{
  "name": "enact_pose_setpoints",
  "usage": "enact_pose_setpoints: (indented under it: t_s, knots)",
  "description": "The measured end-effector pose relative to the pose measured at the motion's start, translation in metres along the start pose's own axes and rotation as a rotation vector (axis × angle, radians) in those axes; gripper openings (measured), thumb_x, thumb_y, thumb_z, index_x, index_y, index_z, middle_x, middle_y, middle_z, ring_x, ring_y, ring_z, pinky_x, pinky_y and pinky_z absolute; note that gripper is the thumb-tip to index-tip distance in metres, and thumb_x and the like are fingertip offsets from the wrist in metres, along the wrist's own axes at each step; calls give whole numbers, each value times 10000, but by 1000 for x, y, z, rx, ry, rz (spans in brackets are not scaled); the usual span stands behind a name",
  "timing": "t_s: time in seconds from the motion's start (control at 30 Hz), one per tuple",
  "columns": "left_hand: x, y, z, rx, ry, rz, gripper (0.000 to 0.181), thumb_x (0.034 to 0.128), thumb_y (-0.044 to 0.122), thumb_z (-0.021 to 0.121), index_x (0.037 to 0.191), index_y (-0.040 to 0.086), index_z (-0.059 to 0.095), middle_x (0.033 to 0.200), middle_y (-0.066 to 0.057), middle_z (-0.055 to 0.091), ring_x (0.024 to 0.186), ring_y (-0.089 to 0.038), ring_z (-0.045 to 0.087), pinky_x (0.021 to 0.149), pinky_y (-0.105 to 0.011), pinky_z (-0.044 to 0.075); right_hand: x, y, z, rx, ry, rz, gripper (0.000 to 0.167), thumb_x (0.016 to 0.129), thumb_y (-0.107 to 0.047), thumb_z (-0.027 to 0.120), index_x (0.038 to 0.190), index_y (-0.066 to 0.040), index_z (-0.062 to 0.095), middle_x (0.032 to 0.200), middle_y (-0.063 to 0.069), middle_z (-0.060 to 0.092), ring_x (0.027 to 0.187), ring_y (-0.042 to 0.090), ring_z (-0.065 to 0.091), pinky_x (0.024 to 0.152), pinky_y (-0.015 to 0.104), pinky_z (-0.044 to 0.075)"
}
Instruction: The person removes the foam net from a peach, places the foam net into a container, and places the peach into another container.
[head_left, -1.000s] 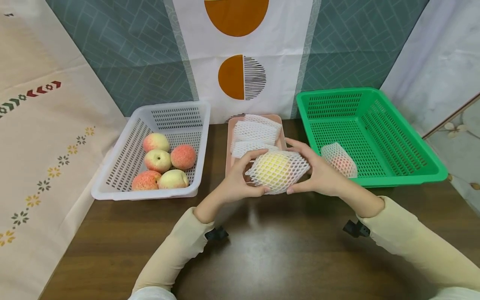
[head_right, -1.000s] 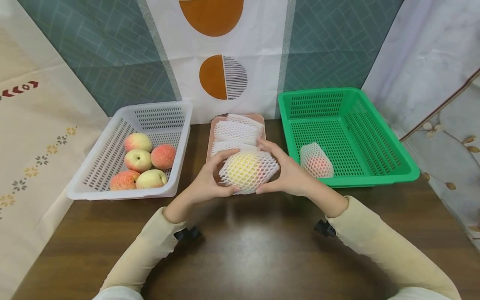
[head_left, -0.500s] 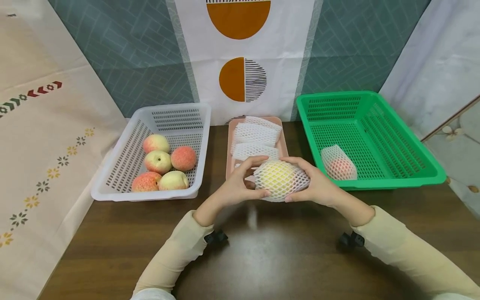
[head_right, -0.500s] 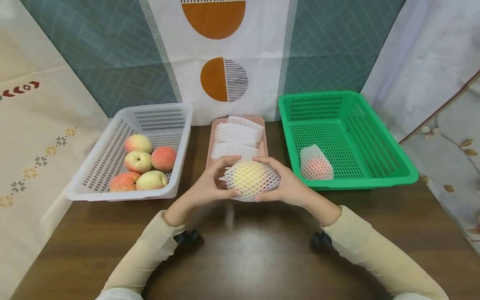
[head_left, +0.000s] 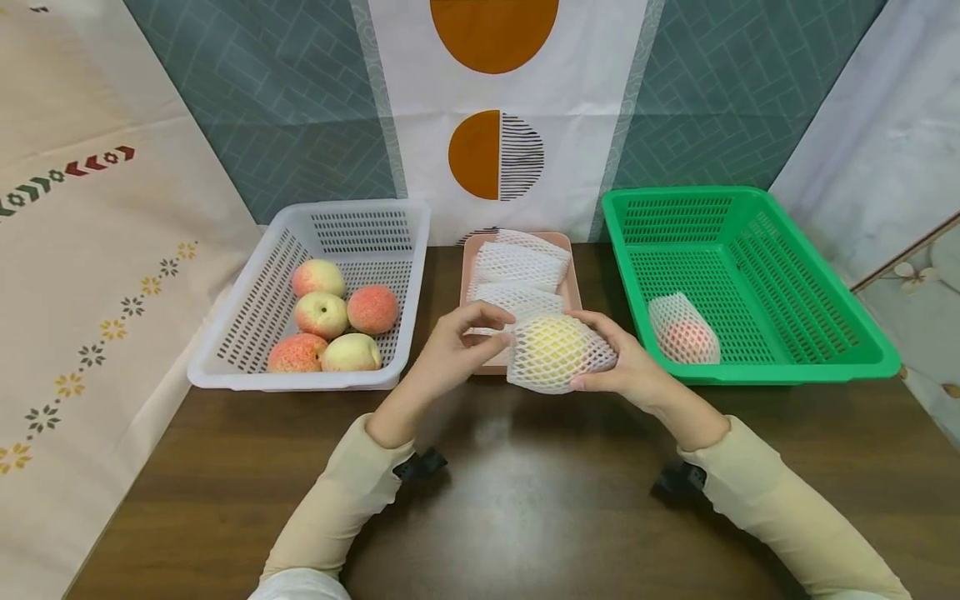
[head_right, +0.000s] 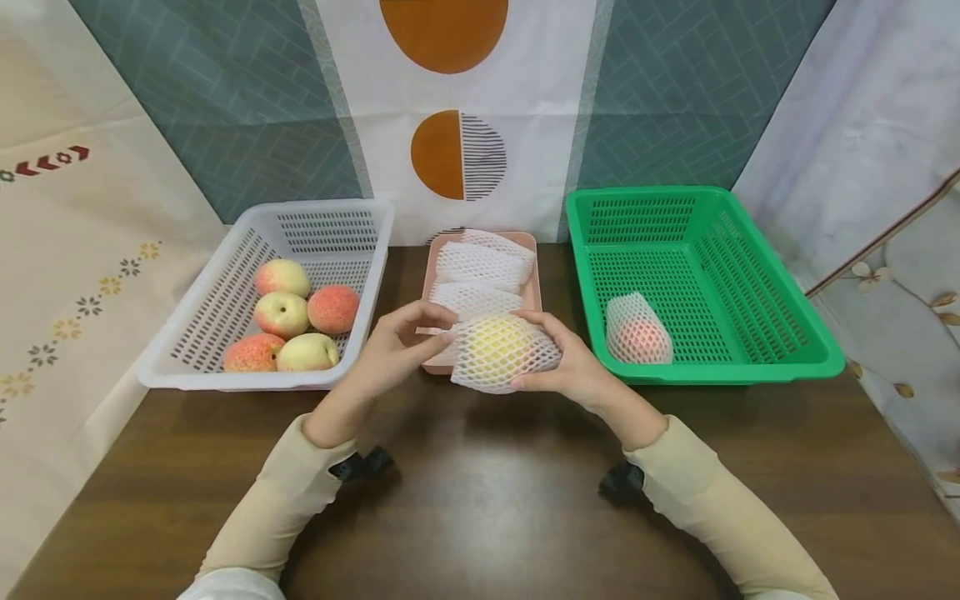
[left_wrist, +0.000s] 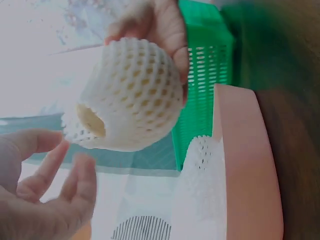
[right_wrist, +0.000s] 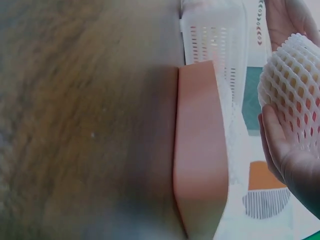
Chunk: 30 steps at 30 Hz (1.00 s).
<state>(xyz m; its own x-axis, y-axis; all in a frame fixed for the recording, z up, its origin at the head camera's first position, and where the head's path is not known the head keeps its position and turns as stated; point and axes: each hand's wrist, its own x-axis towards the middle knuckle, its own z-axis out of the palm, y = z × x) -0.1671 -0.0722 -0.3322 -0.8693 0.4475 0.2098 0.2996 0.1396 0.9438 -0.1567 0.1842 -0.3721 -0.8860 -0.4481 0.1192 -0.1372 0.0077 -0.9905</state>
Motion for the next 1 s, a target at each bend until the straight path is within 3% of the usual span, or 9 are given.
enact_pose_setpoints:
  t_s: [0.07, 0.17, 0.27, 0.4, 0.67, 0.83, 1.0]
  knots:
    - [0, 0, -1, -3, 25, -4, 140, 866, 14, 650, 997, -36, 654, 967, -147, 648, 877, -183, 621, 782, -295, 536, 0, 2, 0, 35, 10, 7, 757, 743, -2, 765, 1384, -93, 373, 1275, -7, 445, 1073, 163, 468, 830, 201, 506]
    - [-1, 0, -1, -25, 3, -41, 113, 848, -4, 664, 949, -56, 663, 880, -110, 654, 780, -107, 598, 695, -221, 515, 0, 6, 2, 90, 14, 14, 753, 740, 18, 763, 1373, -133, 383, 1277, -8, 434, 1071, 161, 471, 833, 202, 513]
    - [-1, 0, 1, -52, -5, -84, 127, 827, -29, 674, 941, -80, 655, 882, -90, 656, 787, -87, 608, 709, -256, 554, 0, 9, 3, 114, 16, 25, 748, 744, 7, 767, 1366, -163, 386, 1279, -2, 422, 1071, 165, 470, 838, 208, 517]
    - [-2, 0, 1, -115, -4, -146, 183, 813, -62, 667, 985, -118, 639, 958, -154, 656, 867, -123, 633, 757, -370, 582, 0, 12, 3, 109, 28, 36, 753, 745, -22, 780, 1372, -167, 389, 1287, 4, 413, 1076, 171, 464, 841, 208, 515]
    - [-4, -4, 1, -106, -96, -162, 503, 762, -149, 662, 1241, -132, 510, 1263, -276, 530, 1138, -363, 578, 943, -354, 512, 0, 16, 6, 108, 39, 46, 721, 765, -40, 772, 1388, -136, 422, 1274, -15, 458, 1064, 159, 491, 843, 214, 524]
    - [-4, -5, 2, -93, -137, -168, 658, 737, -127, 696, 1336, -52, 437, 1332, -258, 463, 1160, -375, 553, 935, -392, 517, 0, 15, 7, 101, 46, 54, 694, 769, -53, 774, 1379, -120, 450, 1250, -29, 489, 1052, 151, 506, 844, 216, 530]
    - [0, -7, 5, -88, -154, -156, 725, 726, -111, 719, 1368, -2, 401, 1365, -224, 418, 1204, -387, 507, 914, -398, 530, -1, 14, 7, 142, 74, 38, 625, 770, -18, 763, 1318, -186, 514, 1218, -17, 511, 1021, 145, 529, 822, 213, 540]
